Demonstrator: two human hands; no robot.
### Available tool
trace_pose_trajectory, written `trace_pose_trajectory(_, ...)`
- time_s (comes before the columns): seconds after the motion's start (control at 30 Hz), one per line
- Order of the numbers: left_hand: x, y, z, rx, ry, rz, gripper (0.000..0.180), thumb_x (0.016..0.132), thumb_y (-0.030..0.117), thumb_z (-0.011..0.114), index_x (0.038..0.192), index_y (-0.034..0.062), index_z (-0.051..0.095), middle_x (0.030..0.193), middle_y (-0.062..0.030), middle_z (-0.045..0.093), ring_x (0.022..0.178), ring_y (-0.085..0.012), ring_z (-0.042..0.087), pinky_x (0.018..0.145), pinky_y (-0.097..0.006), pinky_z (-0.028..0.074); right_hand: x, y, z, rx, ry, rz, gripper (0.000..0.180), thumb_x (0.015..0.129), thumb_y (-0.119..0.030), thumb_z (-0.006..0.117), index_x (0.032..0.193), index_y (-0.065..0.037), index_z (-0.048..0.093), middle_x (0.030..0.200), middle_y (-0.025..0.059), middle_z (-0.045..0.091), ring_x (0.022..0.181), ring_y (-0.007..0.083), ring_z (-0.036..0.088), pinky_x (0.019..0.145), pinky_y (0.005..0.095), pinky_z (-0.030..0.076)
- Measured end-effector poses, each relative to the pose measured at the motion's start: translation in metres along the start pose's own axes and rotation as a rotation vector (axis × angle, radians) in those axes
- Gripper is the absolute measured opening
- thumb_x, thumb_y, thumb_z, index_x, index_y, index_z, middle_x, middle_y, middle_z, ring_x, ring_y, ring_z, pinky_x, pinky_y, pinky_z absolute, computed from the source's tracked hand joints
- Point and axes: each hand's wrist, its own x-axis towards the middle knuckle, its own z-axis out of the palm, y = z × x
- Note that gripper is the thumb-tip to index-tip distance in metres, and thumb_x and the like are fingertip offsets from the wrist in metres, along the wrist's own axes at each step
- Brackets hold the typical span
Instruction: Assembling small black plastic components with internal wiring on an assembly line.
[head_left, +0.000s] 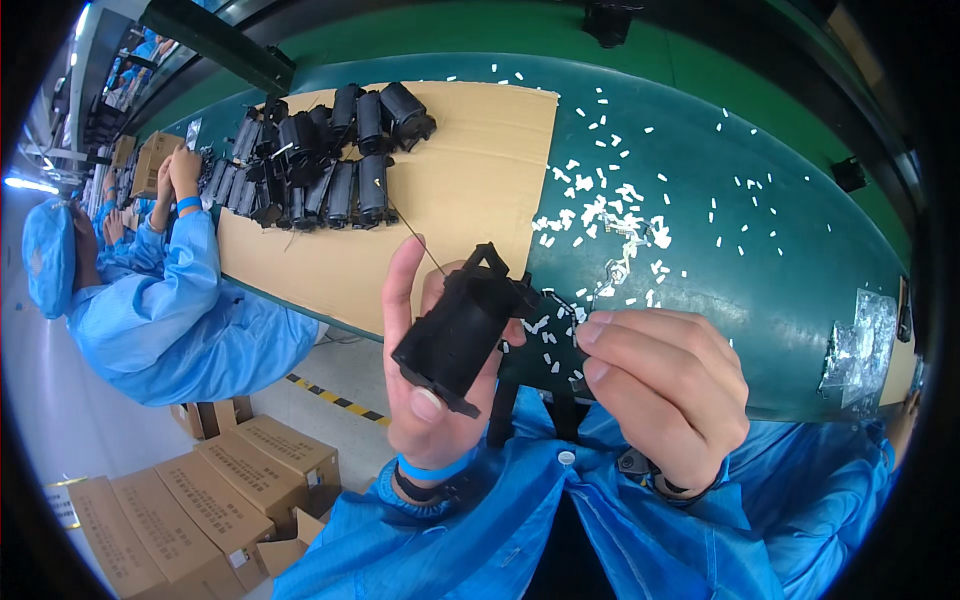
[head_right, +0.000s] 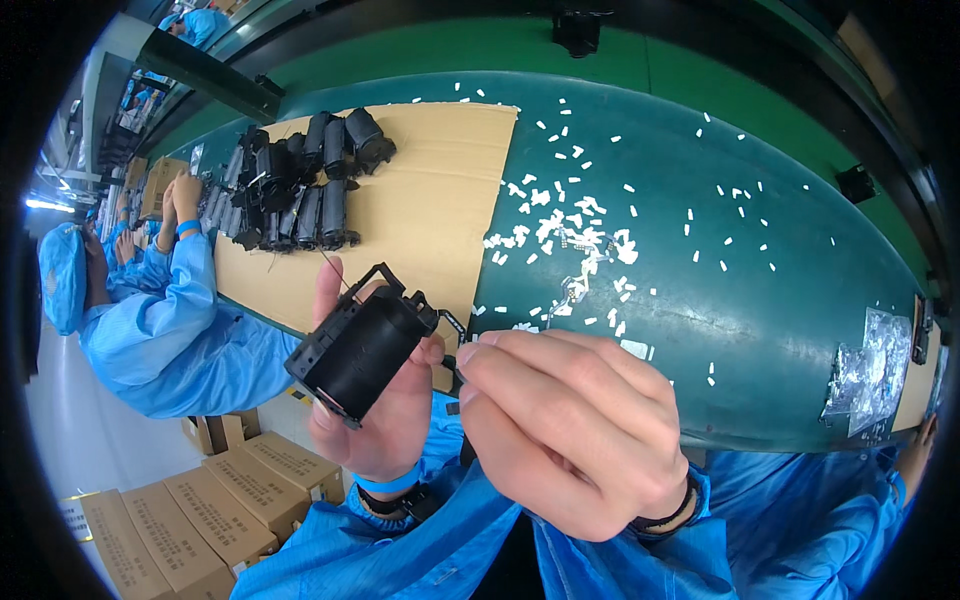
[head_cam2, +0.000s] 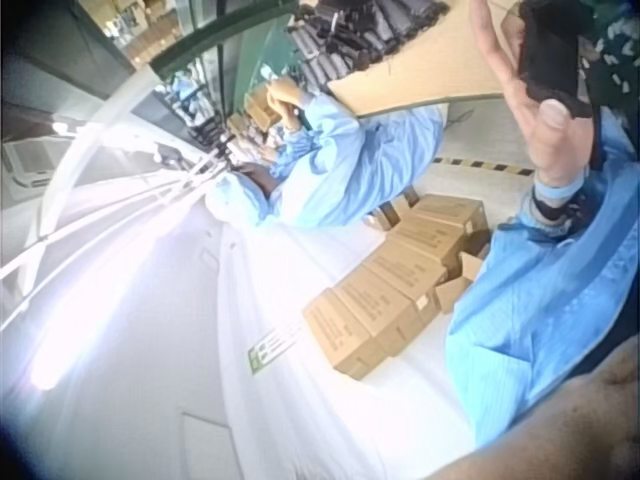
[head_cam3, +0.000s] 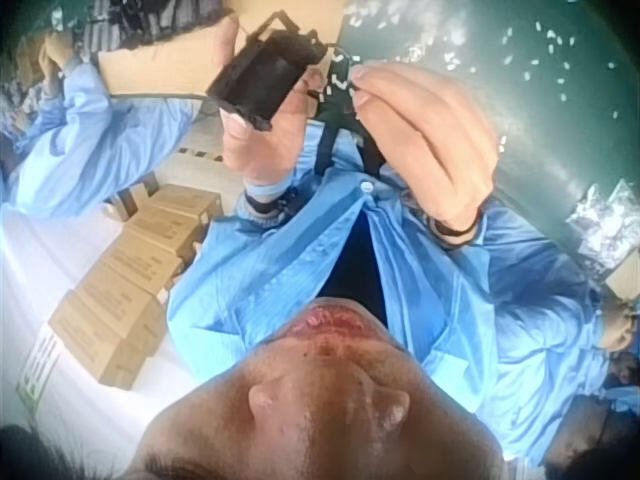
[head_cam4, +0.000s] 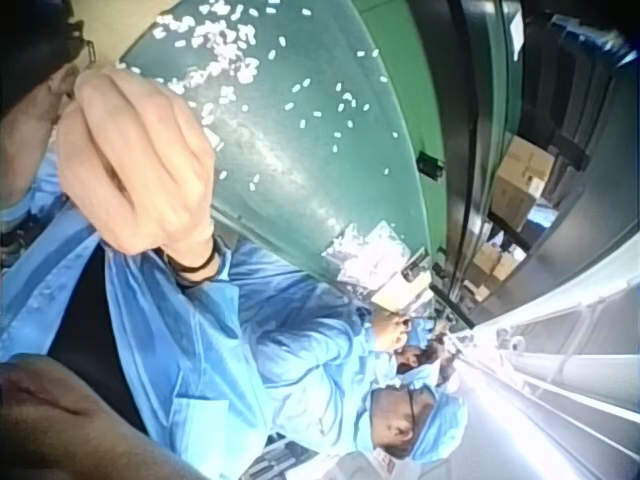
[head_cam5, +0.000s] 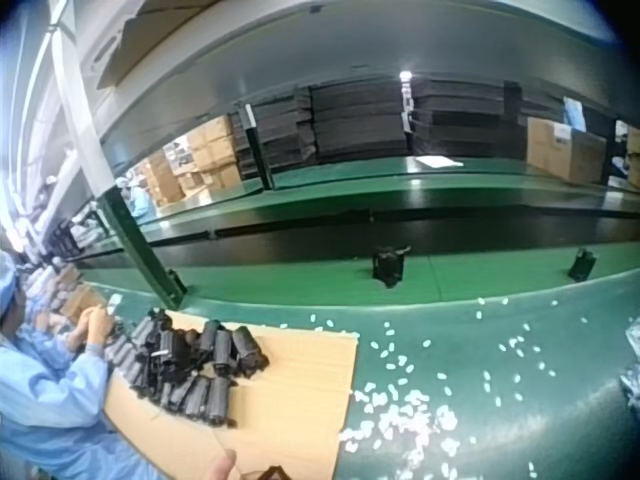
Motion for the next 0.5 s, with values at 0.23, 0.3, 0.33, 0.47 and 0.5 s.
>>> trace_pose_trajectory(0.23,-0.004,-0.002,0.01,0.164,0.09,0.053,0.122,0.072,0.038,0.088,0.159,0.006,0.008,0.135,-0.0185,0.047,0.116,-0.0288,0.055,0.092,-0.042,0.048,0.0,0.004,0.001,-0.009,-0.069,-0.013,0.015,0.061,-0.001,0.071,0.075,0.002,0.066,0.089,0.0156,0.07,0.08,0.0269,0.07,0.064,0.0312,0.06)
trace_pose_trajectory(0.3,-0.002,-0.006,0.011,0.239,0.114,0.118,0.126,0.07,0.041,0.089,0.158,0.0048,0.007,0.131,-0.0194,0.046,0.11,-0.029,0.056,0.093,-0.042,0.048,0.0,0.004,0.0,-0.016,-0.073,-0.008,0.015,0.061,-0.002,0.071,0.075,0.002,0.066,0.089,0.0154,0.069,0.08,0.0267,0.07,0.064,0.0311,0.06)
trace_pose_trajectory(0.33,-0.003,-0.006,0.011,0.24,0.115,0.117,0.126,0.07,0.041,0.089,0.158,0.0048,0.007,0.131,-0.0194,0.046,0.11,-0.029,0.056,0.093,-0.042,0.048,0.0,0.004,0.001,-0.016,-0.067,-0.017,0.015,0.061,-0.002,0.071,0.075,0.002,0.067,0.088,0.0154,0.069,0.08,0.0266,0.07,0.064,0.0311,0.059)
trace_pose_trajectory(0.47,-0.003,-0.006,0.012,0.255,0.118,0.114,0.126,0.07,0.041,0.09,0.158,0.0025,0.008,0.129,-0.0194,0.048,0.108,-0.0285,0.057,0.094,-0.042,0.048,0.0,0.003,0.001,-0.009,-0.077,-0.016,0.015,0.062,-0.003,0.072,0.075,0.002,0.067,0.088,0.0152,0.07,0.079,0.0262,0.07,0.063,0.0311,0.059)
trace_pose_trajectory(0.5,-0.003,-0.005,0.012,0.252,0.114,0.108,0.126,0.07,0.041,0.09,0.158,0.0019,0.008,0.128,-0.0192,0.048,0.109,-0.0285,0.057,0.095,-0.043,0.048,0.0,0.004,0.0,-0.007,-0.077,-0.015,0.015,0.062,-0.003,0.072,0.075,0.002,0.067,0.088,0.0152,0.07,0.079,0.0262,0.07,0.063,0.0311,0.059)
